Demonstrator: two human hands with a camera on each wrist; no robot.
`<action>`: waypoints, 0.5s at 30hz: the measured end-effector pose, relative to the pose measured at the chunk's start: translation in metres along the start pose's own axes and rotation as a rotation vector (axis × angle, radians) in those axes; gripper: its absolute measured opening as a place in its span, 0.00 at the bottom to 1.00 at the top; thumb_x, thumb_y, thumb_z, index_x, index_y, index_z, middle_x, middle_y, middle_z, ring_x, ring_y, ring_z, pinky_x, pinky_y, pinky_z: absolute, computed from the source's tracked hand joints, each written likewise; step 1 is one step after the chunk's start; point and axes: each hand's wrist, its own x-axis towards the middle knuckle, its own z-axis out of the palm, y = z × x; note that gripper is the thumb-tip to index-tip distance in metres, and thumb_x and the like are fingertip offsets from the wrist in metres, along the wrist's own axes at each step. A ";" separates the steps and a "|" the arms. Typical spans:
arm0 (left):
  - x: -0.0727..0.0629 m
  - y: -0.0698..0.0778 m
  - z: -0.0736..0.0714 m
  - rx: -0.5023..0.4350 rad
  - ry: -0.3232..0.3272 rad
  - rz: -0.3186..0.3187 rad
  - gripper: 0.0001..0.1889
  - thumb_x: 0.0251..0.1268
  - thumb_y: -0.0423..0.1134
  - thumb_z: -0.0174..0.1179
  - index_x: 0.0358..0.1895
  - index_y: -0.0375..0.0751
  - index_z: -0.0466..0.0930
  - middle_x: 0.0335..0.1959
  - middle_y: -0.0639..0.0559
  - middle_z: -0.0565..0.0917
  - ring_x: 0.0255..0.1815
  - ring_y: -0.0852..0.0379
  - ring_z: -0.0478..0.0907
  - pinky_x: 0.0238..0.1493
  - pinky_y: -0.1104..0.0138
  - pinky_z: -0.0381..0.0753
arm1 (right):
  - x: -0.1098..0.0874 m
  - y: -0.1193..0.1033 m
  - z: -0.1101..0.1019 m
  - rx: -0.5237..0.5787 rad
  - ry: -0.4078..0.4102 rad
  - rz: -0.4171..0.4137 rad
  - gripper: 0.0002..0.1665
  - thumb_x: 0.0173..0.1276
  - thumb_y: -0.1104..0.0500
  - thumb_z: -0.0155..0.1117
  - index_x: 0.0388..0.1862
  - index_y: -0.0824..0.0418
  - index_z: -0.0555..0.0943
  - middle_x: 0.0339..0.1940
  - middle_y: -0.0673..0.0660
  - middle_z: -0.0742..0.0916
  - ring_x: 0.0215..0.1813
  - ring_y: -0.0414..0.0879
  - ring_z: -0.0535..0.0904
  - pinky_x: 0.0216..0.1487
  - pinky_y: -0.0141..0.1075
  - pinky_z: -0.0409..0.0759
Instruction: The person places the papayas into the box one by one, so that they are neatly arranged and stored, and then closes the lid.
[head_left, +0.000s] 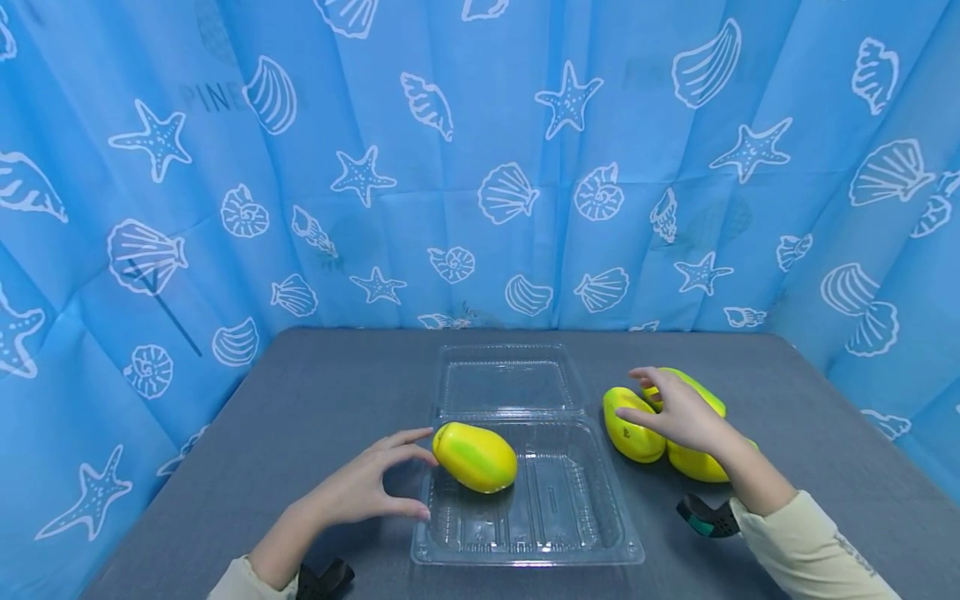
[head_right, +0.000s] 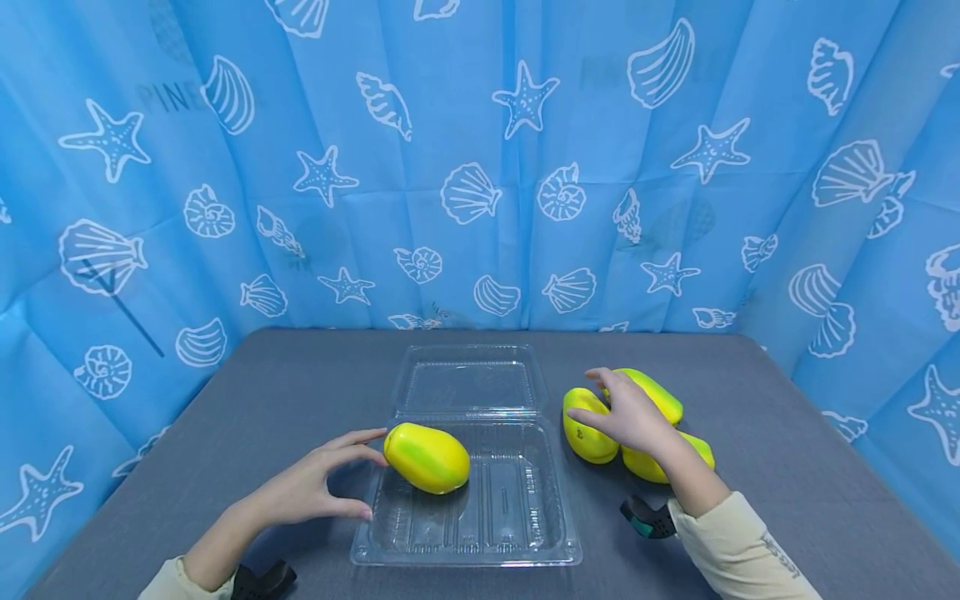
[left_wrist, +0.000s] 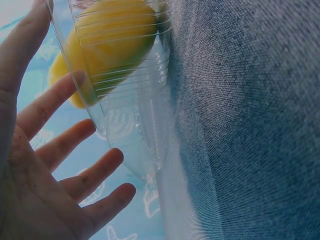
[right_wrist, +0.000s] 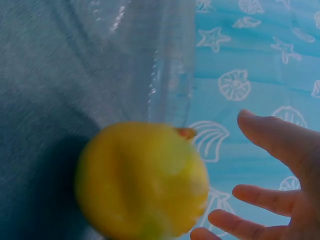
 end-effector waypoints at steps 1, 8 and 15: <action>0.000 0.000 0.000 0.001 0.001 -0.002 0.26 0.51 0.53 0.68 0.54 0.52 0.76 0.72 0.47 0.61 0.72 0.37 0.56 0.62 0.34 0.59 | 0.000 0.001 0.001 -0.010 -0.004 0.003 0.41 0.62 0.46 0.64 0.63 0.73 0.65 0.59 0.76 0.73 0.56 0.70 0.73 0.52 0.58 0.76; 0.000 0.001 0.000 0.003 0.006 -0.008 0.26 0.50 0.53 0.68 0.54 0.51 0.76 0.72 0.47 0.61 0.72 0.37 0.56 0.62 0.34 0.59 | 0.003 0.010 0.007 -0.084 -0.015 0.025 0.45 0.57 0.43 0.67 0.62 0.73 0.66 0.58 0.76 0.74 0.58 0.69 0.71 0.51 0.58 0.74; 0.000 0.000 0.000 0.007 0.008 0.000 0.26 0.50 0.53 0.68 0.54 0.51 0.76 0.72 0.47 0.61 0.72 0.37 0.56 0.62 0.34 0.60 | 0.005 0.011 0.012 -0.084 -0.042 0.032 0.48 0.56 0.42 0.68 0.63 0.73 0.64 0.57 0.75 0.75 0.57 0.67 0.72 0.49 0.56 0.75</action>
